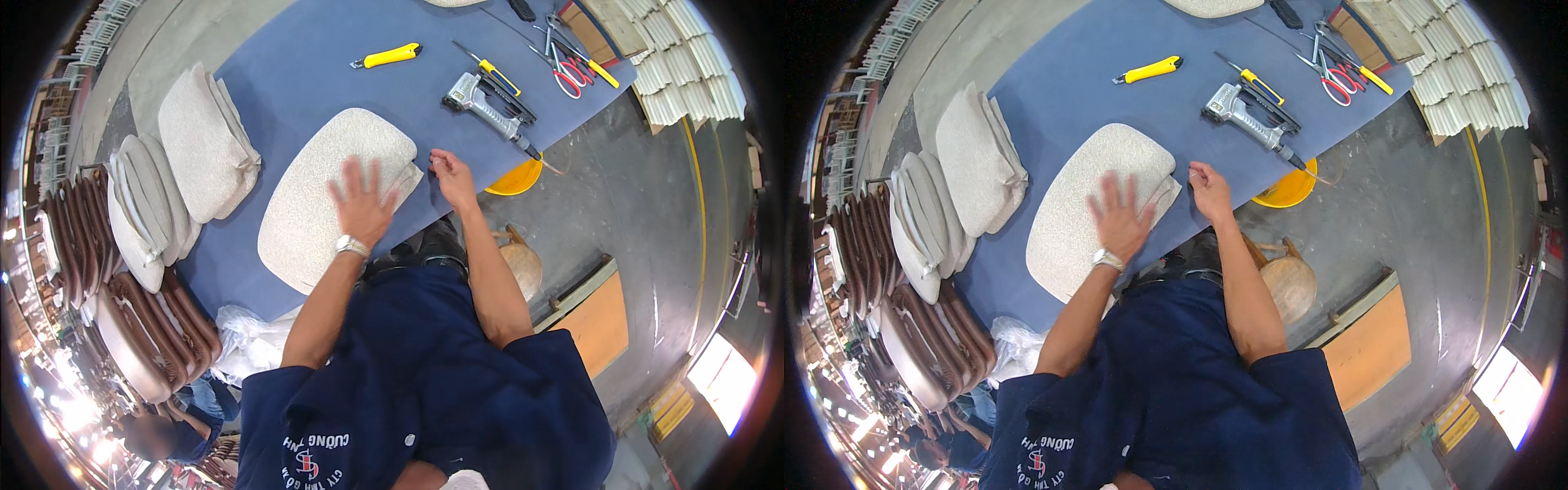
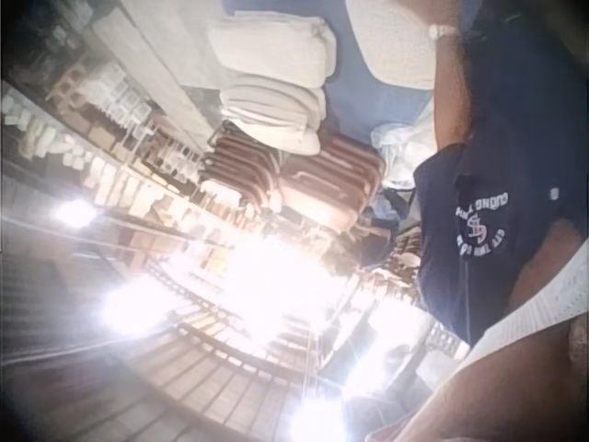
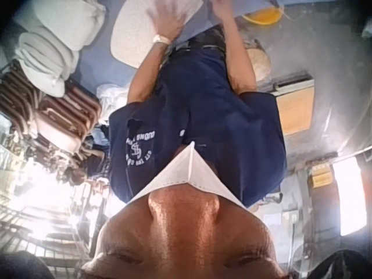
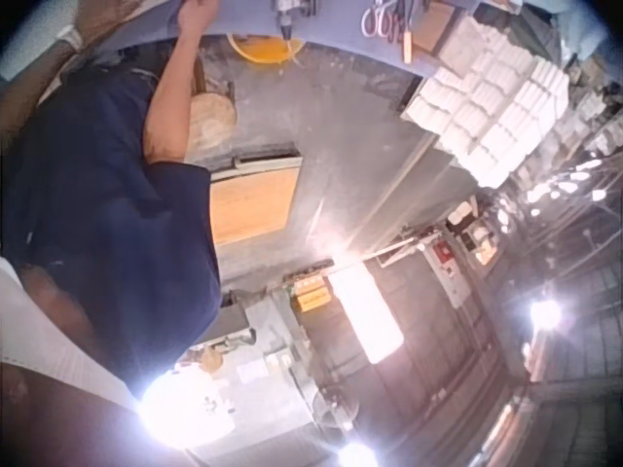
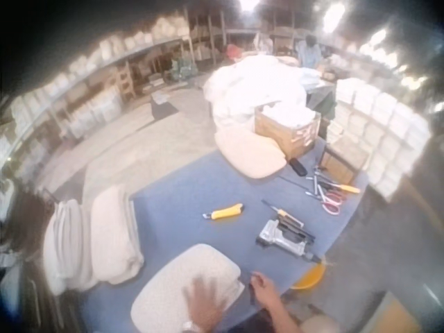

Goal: The person uses a pneumatic staple gun to secure fabric around a foam cushion, then trims excess fabric with a utility knife. They flip and adjust the cushion repeatedly to ensure the fabric is taut and neatly finished.

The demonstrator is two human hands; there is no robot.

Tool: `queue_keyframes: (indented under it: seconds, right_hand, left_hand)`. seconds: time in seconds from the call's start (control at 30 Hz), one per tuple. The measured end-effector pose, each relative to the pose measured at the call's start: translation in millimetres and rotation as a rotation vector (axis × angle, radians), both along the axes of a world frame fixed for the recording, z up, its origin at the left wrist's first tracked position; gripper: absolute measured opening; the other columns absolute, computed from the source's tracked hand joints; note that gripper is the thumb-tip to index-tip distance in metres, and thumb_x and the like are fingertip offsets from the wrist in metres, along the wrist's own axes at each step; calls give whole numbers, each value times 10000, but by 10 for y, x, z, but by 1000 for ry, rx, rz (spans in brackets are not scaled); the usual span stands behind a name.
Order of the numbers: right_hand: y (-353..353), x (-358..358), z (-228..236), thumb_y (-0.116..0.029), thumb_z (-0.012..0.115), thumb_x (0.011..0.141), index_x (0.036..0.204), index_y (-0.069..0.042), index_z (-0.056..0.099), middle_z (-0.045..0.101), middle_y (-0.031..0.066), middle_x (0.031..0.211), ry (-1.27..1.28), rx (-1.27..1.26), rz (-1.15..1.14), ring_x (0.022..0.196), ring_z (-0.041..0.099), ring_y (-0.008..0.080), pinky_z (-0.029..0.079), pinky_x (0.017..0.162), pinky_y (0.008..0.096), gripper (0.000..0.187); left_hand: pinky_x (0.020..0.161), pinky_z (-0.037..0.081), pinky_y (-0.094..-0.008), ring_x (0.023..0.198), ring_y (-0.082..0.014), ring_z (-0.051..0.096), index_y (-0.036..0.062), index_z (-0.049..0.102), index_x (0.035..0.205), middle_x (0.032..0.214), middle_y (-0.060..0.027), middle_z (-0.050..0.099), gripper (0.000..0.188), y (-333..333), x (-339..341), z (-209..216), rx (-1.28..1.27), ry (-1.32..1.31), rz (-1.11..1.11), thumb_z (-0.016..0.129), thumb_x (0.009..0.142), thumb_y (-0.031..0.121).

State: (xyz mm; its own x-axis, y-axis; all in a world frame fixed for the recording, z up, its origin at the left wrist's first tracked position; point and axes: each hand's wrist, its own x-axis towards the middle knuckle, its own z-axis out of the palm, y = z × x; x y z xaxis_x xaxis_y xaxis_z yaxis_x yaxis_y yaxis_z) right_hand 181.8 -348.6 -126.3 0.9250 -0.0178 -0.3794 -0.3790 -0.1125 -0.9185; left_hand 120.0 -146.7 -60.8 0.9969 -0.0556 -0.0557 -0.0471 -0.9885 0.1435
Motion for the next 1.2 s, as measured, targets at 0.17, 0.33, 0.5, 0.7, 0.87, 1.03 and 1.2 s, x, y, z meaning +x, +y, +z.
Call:
queue_keyframes:
  seconds: [0.17, 0.33, 0.5, 0.7, 0.87, 1.03, 1.2]
  right_hand:
    - [-39, 180, -25, -199, 613, 991, 1228, -24, 687, 747, 110, 1032, -37, -18, 0, 924, 691, 170, 532, 835, 318, 303]
    - [-53, 400, 108, -192, 582, 1021, 1264, -20, 658, 732, 117, 1124, -3, -87, 198, 983, 698, 201, 542, 887, 319, 307]
    - [317, 779, 212, -208, 600, 982, 1232, -4, 666, 721, 170, 1142, -249, -190, 299, 1008, 718, 294, 558, 881, 378, 329]
    - [756, 1460, 267, -286, 584, 994, 1193, -23, 676, 708, 182, 1151, -300, -369, 464, 1016, 697, 331, 542, 899, 418, 343]
    - [1302, 1609, 239, -492, 517, 1017, 1341, -72, 644, 658, 196, 1322, -293, -555, 765, 1266, 594, 378, 448, 1081, 452, 546]
    - [931, 1682, 280, -418, 525, 1041, 1308, 91, 602, 672, 212, 1224, 55, 9, 944, 1114, 647, 271, 504, 963, 401, 579]
    - [714, 1093, 287, -474, 445, 1072, 1342, 52, 562, 634, 164, 1285, -225, -293, 672, 1093, 639, 281, 496, 987, 415, 603]
  left_hand:
    - [1219, 168, -596, 1533, -397, 233, 135, 374, 1573, 1632, -216, 311, 695, -336, -19, -4, -384, 68, -244, 565, 987, 455]
    - [1211, 191, -587, 1517, -391, 268, 125, 461, 1524, 1608, -219, 349, 613, 701, -283, -42, -223, -182, 247, 638, 973, 328]
    - [1028, 470, -446, 1180, -425, 624, -67, 631, 1292, 1279, -279, 652, 572, 2096, -924, -147, -401, -184, 1082, 571, 1007, 426]
    - [693, 465, -328, 771, -139, 581, -23, 711, 1002, 846, -57, 670, 474, 1668, -1723, -481, -846, -284, 1428, 560, 1028, 426]
    - [802, 484, -420, 878, -271, 648, 4, 727, 942, 907, -115, 710, 540, 1682, -1889, -749, -676, -183, 1518, 551, 1018, 509]
    - [1022, 484, -397, 1150, -294, 661, -30, 701, 1235, 1226, -200, 706, 716, 1629, -1766, -579, -1157, -287, 1702, 668, 915, 610]
    - [1054, 452, -389, 1191, -295, 629, -55, 655, 1299, 1292, -202, 672, 786, 1499, -1890, 147, -1418, -186, 1485, 674, 903, 624]
